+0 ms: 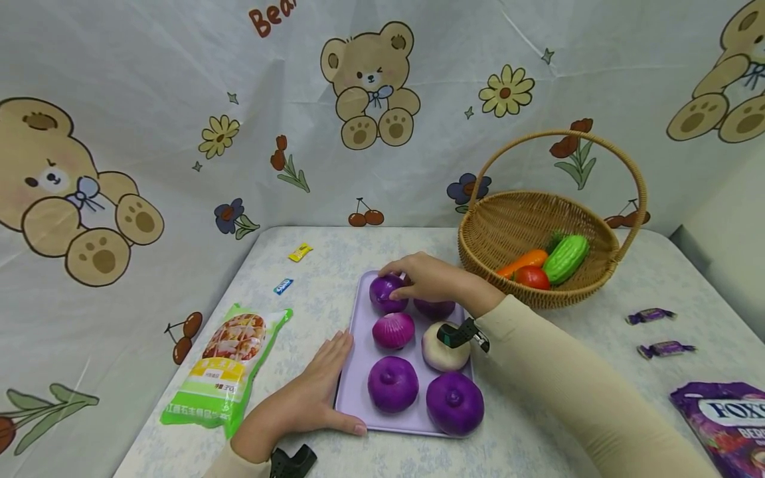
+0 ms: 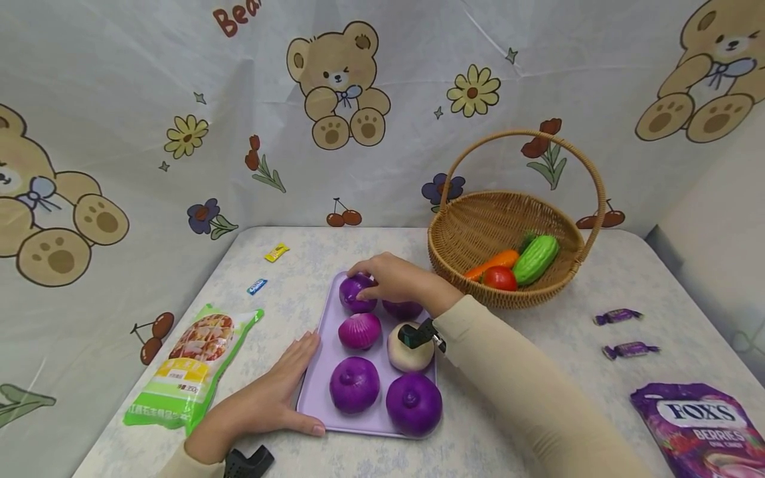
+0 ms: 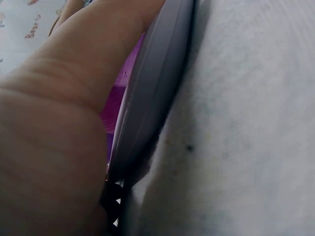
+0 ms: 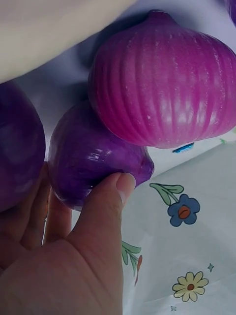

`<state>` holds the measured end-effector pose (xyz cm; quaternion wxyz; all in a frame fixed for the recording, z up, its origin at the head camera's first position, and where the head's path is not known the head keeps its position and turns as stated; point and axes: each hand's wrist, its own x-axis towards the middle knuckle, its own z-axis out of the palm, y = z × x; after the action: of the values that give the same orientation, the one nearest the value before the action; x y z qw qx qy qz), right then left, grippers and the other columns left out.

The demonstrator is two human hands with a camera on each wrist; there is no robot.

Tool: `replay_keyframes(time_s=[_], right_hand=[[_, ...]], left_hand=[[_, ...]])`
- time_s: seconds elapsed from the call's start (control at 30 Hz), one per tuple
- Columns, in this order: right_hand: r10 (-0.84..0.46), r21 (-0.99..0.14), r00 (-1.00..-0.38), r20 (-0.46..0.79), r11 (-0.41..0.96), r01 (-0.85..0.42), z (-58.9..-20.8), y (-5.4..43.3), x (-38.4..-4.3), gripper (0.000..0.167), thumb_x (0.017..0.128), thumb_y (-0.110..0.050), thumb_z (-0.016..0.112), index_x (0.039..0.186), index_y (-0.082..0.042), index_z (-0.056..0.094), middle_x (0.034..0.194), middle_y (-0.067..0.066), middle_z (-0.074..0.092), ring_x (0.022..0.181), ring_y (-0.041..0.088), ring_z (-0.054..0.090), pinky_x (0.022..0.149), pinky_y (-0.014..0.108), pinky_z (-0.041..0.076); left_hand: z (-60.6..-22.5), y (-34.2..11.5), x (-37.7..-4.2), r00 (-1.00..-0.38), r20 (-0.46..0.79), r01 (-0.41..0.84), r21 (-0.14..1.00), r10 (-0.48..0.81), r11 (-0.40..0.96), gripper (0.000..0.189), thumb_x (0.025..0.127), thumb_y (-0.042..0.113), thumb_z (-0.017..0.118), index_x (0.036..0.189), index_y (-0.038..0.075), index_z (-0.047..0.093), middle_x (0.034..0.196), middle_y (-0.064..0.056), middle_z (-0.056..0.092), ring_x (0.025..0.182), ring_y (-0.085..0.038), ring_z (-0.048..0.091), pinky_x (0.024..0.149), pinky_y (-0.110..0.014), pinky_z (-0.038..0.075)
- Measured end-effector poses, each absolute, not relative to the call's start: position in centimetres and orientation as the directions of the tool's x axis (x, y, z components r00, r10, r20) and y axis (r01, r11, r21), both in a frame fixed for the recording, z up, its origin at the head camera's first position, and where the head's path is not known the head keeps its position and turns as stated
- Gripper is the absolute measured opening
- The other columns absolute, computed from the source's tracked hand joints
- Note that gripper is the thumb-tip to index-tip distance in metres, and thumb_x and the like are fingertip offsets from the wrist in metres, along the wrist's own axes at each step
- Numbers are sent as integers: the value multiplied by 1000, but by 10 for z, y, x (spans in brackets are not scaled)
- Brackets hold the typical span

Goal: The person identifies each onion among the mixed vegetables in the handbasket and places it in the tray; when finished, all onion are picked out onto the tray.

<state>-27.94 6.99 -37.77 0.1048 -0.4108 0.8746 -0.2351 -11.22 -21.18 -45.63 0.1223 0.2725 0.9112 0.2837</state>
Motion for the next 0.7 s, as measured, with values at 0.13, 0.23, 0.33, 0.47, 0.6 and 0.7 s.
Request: replay_keyframes(time_s=[0.13,0.23,0.33,0.47,0.6,0.7], right_hand=[[-763,-483,-647,-7,569,-666,-378,72,-280,48,101,-24,76,145,-11,65,131,9,70,106,21,70,95,38,57],[-752,-459,-658,-35,597,-658,-376,75,-281,49,103,-27,73,147,-7,63,133,10,69,112,24,68,100,41,55],[-740,-437,-671,-55,622,-650,-374,76,-281,52,105,-29,70,148,-2,60,135,13,68,120,28,65,106,45,51],[-731,-415,-680,-60,638,-649,-374,77,-282,53,106,-29,67,148,1,58,138,16,66,127,30,61,111,46,46],[-726,-407,-685,-60,645,-647,-375,78,-283,52,107,-29,67,147,3,59,140,17,64,131,31,59,114,46,43],[-729,-410,-683,-50,639,-651,-375,79,-284,50,107,-28,66,145,3,61,139,18,65,131,32,59,114,47,43]], left_hand=[[-456,-211,-112,-821,-67,429,584,567,690,147,70,75,85,167,-2,6,174,-19,1,158,-34,-4,126,-49,2],[-456,-211,-112,-819,-60,436,581,571,687,147,70,74,86,167,-3,7,173,-20,2,158,-34,-4,126,-49,2],[-456,-211,-112,-819,-56,439,580,571,686,147,70,74,86,167,-4,7,173,-20,2,159,-34,-3,126,-50,1],[-455,-211,-112,-819,-57,437,583,571,685,147,70,74,86,167,-3,7,174,-19,2,159,-34,-3,126,-49,1],[-456,-211,-112,-817,-56,439,586,574,681,147,70,74,86,167,-3,6,174,-20,2,159,-34,-4,126,-50,1],[-456,-211,-112,-817,-55,438,588,574,680,147,70,74,86,167,-3,6,174,-20,2,159,-34,-4,126,-50,1]])
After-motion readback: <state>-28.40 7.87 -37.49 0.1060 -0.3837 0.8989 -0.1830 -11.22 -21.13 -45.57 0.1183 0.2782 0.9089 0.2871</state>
